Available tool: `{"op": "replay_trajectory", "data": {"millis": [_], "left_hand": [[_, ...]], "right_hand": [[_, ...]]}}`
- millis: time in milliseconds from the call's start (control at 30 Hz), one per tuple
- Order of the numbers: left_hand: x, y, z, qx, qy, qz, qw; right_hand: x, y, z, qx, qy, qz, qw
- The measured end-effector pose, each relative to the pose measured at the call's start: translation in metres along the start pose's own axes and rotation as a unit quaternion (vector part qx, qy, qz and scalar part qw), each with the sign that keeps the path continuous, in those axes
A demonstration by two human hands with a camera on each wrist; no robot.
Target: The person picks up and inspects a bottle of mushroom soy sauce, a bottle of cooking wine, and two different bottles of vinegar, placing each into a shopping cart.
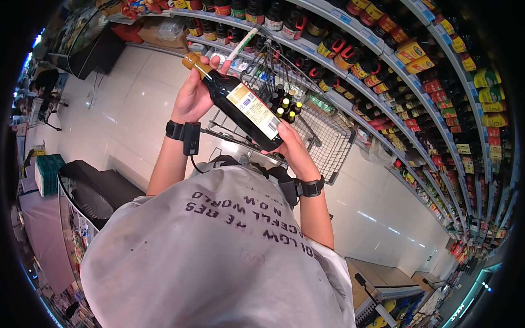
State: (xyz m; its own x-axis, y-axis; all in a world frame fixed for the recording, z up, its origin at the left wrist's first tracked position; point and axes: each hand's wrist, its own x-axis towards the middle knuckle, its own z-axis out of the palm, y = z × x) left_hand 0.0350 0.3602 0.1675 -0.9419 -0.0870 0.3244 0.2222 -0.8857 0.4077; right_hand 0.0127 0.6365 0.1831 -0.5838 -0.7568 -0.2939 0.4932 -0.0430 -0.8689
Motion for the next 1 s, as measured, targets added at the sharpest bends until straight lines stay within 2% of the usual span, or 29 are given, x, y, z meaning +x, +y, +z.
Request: {"op": "replay_trajectory", "data": {"millis": [67, 100, 200, 267, 367, 533, 600, 800, 933, 1000], "left_hand": [[0.002, -0.001, 0.006, 0.042, 0.062, 0.000, 0.997], [0.003, -0.001, 0.008, 0.042, 0.062, -0.001, 0.997], [0.005, -0.005, 0.015, 0.143, 0.139, -0.012, 0.980], [0.006, -0.009, 0.006, 0.139, 0.141, -0.012, 0.980], [0.004, -0.011, 0.008, 0.109, 0.148, -0.010, 0.983], [0.000, -0.021, -0.005, 0.036, 0.162, 0.010, 0.986], [0.001, -0.023, -0.005, 0.028, 0.218, 0.003, 0.975], [-0.002, -0.025, 0.005, 0.078, 0.293, -0.011, 0.953], [-0.004, -0.020, 0.000, 0.088, 0.254, -0.009, 0.963], [-0.001, -0.013, 0.004, 0.186, 0.157, -0.021, 0.970]], "right_hand": [[0.000, 0.000, 0.003, 0.018, 0.021, 0.002, 1.000], [-0.002, -0.003, 0.009, -0.020, 0.037, -0.019, 0.999], [-0.003, -0.005, 0.011, -0.075, 0.045, -0.044, 0.995], [-0.002, -0.006, 0.008, -0.095, 0.035, -0.049, 0.994], [-0.007, -0.004, 0.003, 0.008, 0.025, -0.009, 1.000], [-0.007, -0.008, 0.007, 0.003, 0.031, -0.011, 0.999], [-0.006, -0.004, 0.007, 0.011, 0.038, -0.009, 0.999], [-0.002, 0.004, 0.003, 0.053, 0.066, 0.001, 0.996], [-0.001, 0.008, -0.002, 0.077, 0.077, -0.002, 0.994], [-0.001, 0.010, -0.009, 0.079, 0.064, 0.001, 0.995]]}}
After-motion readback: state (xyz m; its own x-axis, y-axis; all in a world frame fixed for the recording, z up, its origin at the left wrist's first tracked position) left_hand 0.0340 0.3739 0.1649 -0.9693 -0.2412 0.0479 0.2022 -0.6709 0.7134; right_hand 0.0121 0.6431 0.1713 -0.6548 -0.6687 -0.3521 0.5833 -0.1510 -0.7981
